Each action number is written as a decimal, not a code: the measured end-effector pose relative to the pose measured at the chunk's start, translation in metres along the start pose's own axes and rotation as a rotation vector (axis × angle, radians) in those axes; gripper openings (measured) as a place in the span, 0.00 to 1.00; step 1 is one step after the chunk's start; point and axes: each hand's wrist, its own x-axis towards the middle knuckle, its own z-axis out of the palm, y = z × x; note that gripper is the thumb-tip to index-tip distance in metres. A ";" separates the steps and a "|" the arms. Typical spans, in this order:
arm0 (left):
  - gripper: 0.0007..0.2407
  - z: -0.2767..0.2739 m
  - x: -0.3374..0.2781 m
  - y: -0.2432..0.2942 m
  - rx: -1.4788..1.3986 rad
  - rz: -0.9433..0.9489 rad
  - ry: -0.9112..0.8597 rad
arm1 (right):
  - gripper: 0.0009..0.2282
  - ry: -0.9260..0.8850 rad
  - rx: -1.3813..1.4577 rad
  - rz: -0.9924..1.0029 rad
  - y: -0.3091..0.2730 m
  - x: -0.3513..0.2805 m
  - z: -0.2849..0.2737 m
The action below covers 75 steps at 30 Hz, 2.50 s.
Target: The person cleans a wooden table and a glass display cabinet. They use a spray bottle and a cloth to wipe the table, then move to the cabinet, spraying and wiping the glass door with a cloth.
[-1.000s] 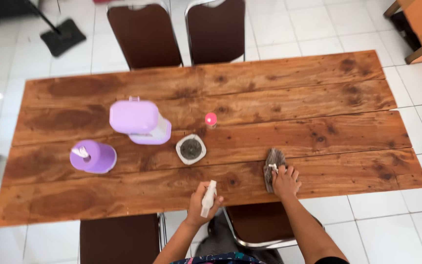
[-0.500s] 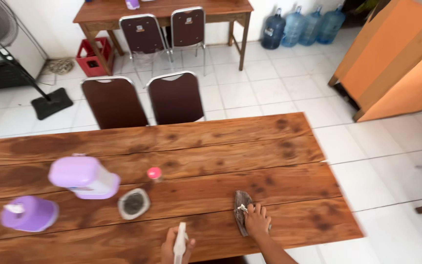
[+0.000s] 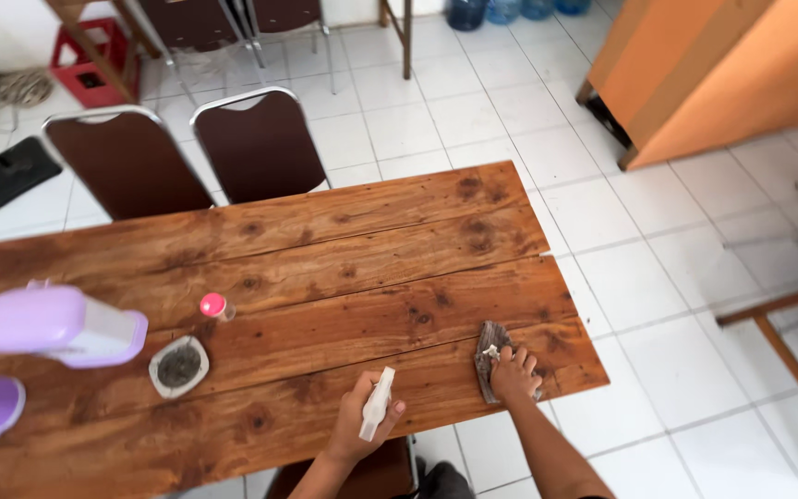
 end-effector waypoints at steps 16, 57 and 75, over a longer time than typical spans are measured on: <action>0.13 -0.014 0.034 -0.033 0.187 -0.053 -0.182 | 0.13 0.228 0.324 0.288 -0.015 0.024 0.067; 0.15 0.392 0.256 -0.065 -0.338 -0.025 -0.098 | 0.15 -0.279 1.410 0.301 0.300 0.195 -0.079; 0.07 0.592 0.374 -0.043 -0.194 -0.217 -0.041 | 0.17 -0.427 2.211 0.218 0.481 0.389 -0.182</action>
